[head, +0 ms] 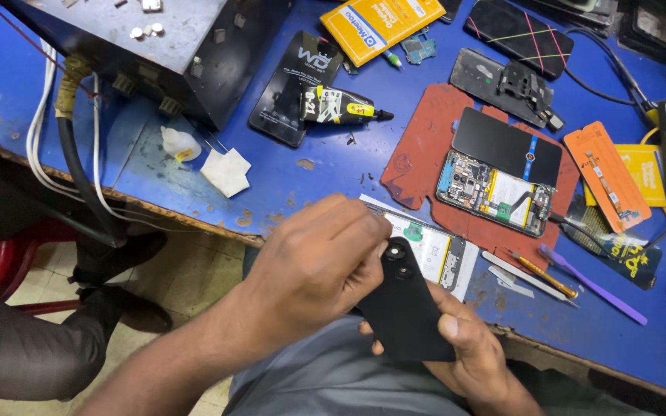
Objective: The person repairs a smartphone at a cluttered workbench. They pry at the opened phone body, handle its battery and internal components, press a new back cover into place, power the phone on and navigate its touchscreen to test it, then continue pressing and adjusting the assembled phone with a tool.
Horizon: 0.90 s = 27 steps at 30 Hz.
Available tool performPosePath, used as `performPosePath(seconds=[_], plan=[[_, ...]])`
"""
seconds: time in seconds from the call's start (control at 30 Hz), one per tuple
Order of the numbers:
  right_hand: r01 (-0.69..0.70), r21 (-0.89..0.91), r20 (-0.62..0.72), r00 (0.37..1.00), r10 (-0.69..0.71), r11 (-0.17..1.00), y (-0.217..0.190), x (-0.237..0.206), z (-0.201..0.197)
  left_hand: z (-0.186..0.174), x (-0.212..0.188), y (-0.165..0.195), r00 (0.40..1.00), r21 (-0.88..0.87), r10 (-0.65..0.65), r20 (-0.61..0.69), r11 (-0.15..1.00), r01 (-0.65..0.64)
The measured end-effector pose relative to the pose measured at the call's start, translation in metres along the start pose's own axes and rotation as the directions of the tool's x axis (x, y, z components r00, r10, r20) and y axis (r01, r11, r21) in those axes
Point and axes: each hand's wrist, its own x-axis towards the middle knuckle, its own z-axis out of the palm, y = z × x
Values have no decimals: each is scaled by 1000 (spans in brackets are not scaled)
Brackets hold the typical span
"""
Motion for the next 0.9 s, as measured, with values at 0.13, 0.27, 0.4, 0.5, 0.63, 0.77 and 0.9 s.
performPosePath(seconds=[0.13,0.27,0.4,0.5,0.63,0.77,0.9], plan=[[-69,-226,-106,993,46,972,-4,-5,3,-6,5,-4,982,212,149,117,962,-171],[-98,-327,-101,993,68,940,-4,-5,3,-8,7,-12,931,399,280,234,846,-354],[-108,-370,-94,992,79,923,-4,-4,2,-7,6,-23,914,308,331,233,867,-392],[-130,-322,-104,989,102,938,-6,-3,1,-15,7,-34,932,239,314,181,905,-352],[-105,-110,-23,994,103,988,-8,-1,-1,-44,13,-58,969,278,182,-165,951,-132],[-107,139,-47,992,115,984,-7,1,-2,-67,4,-62,980,678,12,-198,724,128],[-86,183,-23,995,92,979,-7,2,-3,-54,-1,-42,984,537,41,-172,841,59]])
